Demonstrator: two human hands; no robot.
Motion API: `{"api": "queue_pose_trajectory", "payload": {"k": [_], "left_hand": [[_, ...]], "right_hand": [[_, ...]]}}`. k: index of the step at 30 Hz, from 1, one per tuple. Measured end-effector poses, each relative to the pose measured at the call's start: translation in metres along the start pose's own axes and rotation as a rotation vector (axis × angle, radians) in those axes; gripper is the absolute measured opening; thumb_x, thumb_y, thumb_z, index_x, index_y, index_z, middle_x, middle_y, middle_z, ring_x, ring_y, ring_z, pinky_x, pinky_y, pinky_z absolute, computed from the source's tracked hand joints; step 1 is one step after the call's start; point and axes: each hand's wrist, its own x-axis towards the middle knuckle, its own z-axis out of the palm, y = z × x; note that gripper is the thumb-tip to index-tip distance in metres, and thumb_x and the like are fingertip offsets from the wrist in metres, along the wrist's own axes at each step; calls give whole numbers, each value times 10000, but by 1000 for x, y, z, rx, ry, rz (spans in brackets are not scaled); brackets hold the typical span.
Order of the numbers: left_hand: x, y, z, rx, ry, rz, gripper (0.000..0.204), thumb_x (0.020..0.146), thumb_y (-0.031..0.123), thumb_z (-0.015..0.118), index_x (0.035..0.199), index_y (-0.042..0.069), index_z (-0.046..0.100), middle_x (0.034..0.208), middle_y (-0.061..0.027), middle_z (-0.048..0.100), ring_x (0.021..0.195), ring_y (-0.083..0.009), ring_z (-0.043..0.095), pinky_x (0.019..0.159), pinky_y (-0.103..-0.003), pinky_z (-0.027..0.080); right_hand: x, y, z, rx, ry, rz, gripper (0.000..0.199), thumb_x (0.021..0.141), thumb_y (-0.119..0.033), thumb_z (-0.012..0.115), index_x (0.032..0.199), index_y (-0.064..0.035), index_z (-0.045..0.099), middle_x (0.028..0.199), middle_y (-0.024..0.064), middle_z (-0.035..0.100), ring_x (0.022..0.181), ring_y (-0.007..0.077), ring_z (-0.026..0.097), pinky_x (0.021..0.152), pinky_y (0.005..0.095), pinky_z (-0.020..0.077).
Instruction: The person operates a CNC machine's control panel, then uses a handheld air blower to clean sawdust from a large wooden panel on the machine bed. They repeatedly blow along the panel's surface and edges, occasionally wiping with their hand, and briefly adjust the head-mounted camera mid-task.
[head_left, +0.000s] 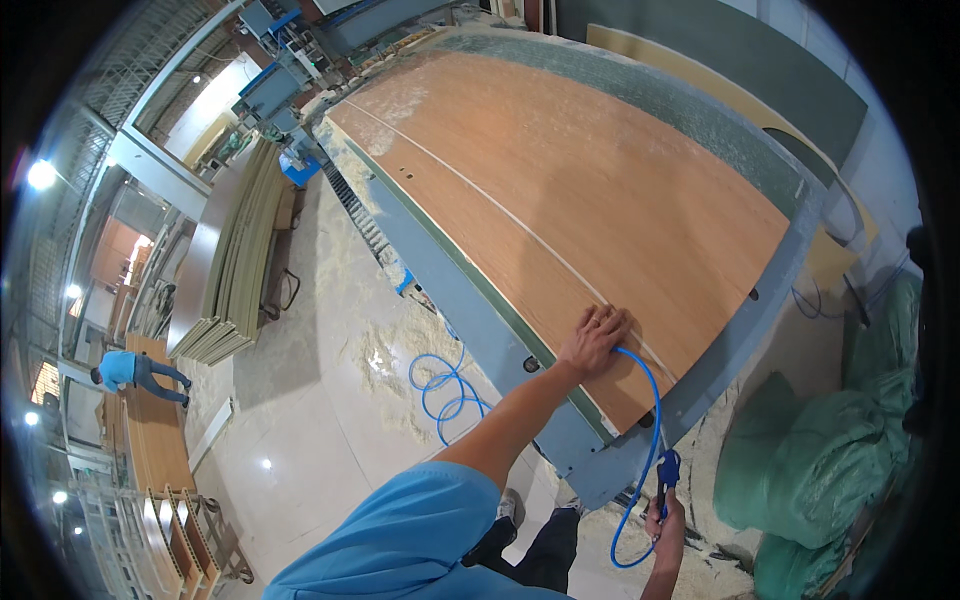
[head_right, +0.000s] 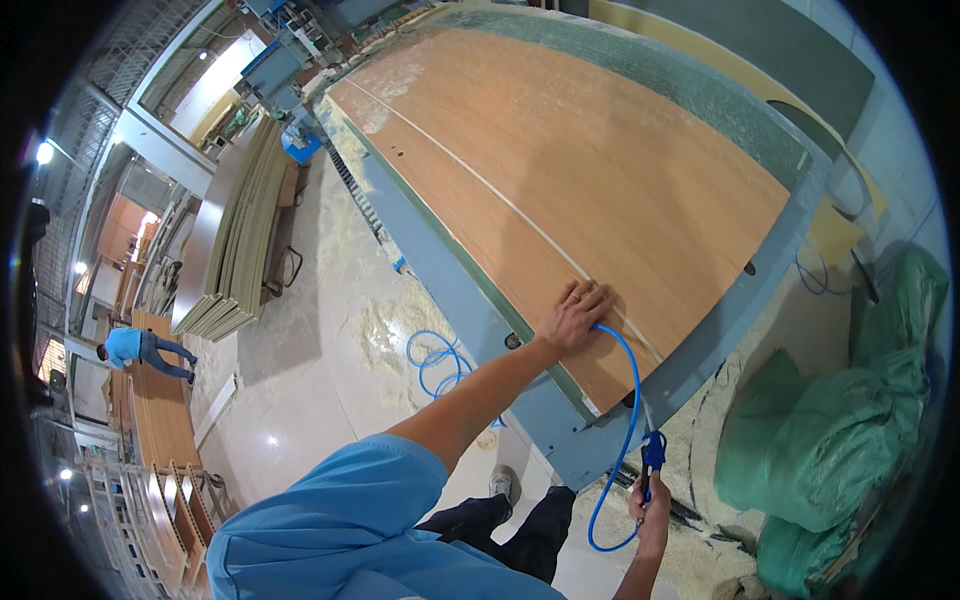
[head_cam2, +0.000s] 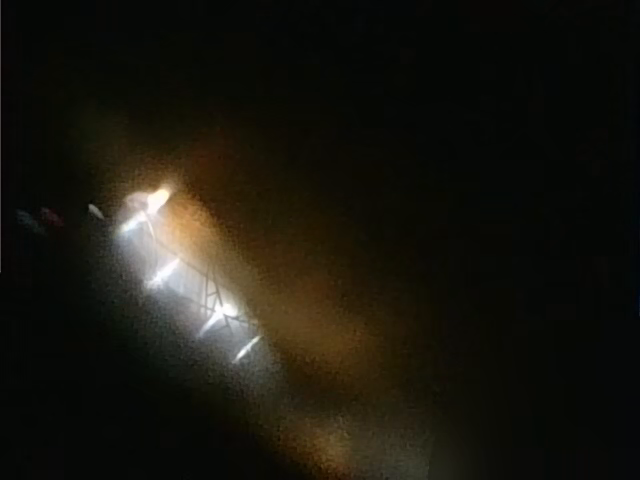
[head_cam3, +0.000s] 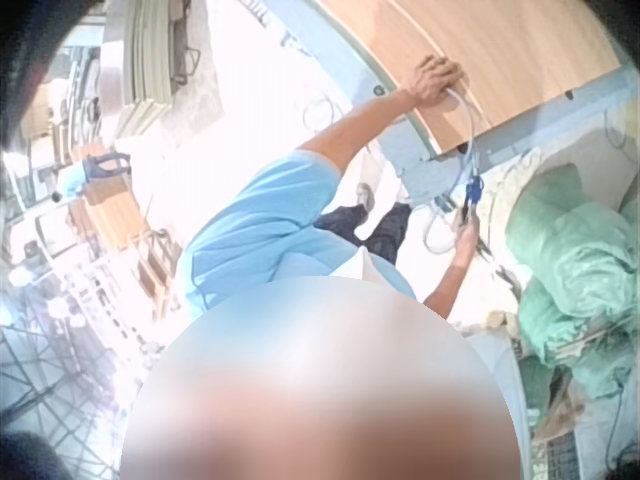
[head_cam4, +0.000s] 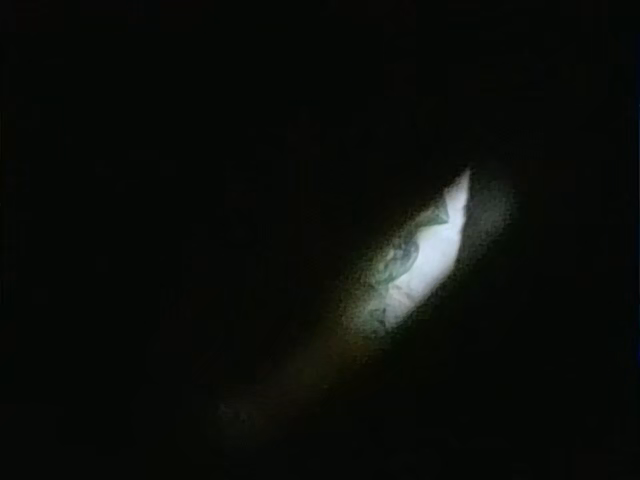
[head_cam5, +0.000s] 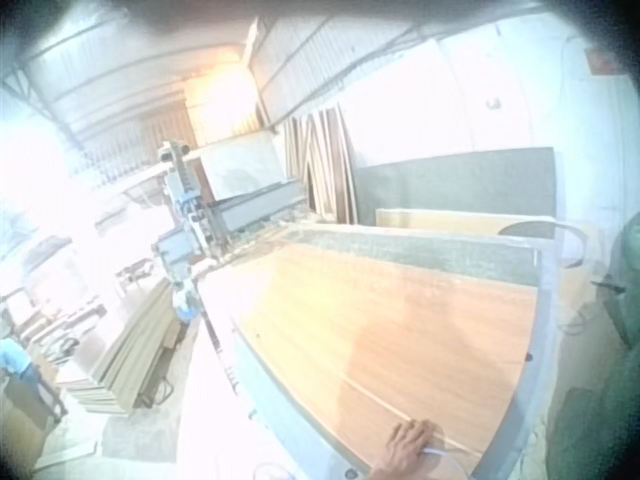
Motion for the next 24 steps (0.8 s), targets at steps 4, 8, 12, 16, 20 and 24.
{"api": "queue_pose_trajectory", "payload": {"k": [4, 8, 12, 16, 20, 24], "left_hand": [[-1, -6, 11, 25, 31, 58, 515, 919, 242, 638, 1417, 148, 546, 1471, -77, 521, 1403, -330, 440, 1193, -470, 335], [0, -13, 15, -121, 61, 38, 366, 933, 201, 633, 1275, 71, 637, 1397, -125, 590, 1346, -363, 507, 1154, -486, 388], [2, -10, -3, 6, 48, 116, 407, 950, 224, 613, 1331, 80, 602, 1349, -95, 604, 1303, -322, 518, 1087, -463, 426], [1, 7, -22, 72, -75, 51, 427, 927, 181, 614, 1342, 83, 600, 1380, -79, 595, 1304, -309, 515, 1090, -449, 416], [-50, 45, -31, -130, -66, 95, 523, 906, 130, 585, 1425, 81, 551, 1456, -132, 542, 1363, -390, 457, 1145, -492, 354], [-75, 73, -18, -151, -19, -71, 488, 983, 186, 524, 1461, 85, 526, 1502, -138, 506, 1418, -400, 403, 1172, -522, 288]], "right_hand": [[-18, 4, 2, -213, 15, 19, 506, 1029, -550, 490, 822, -93, 553, 552, -45, 418, 389, 63, 338, 377, 247, 238], [-12, 2, -2, -362, 36, -32, 530, 990, -570, 544, 786, -85, 609, 542, -48, 471, 410, 56, 393, 406, 239, 278], [-10, -15, -9, -271, -67, -40, 508, 1011, -524, 560, 842, -50, 630, 595, -21, 501, 426, 54, 380, 405, 240, 272], [-6, -54, -20, -185, -15, 39, 487, 1047, -490, 504, 827, -69, 613, 571, -16, 494, 398, 58, 366, 385, 244, 249], [63, -147, -46, 31, 215, -225, 484, 1024, -514, 546, 859, -70, 650, 635, -7, 564, 456, 67, 436, 420, 235, 309], [191, -287, -62, 85, 271, -482, 530, 1050, -527, 474, 811, -78, 623, 608, -8, 546, 397, 91, 358, 414, 275, 286]]}}
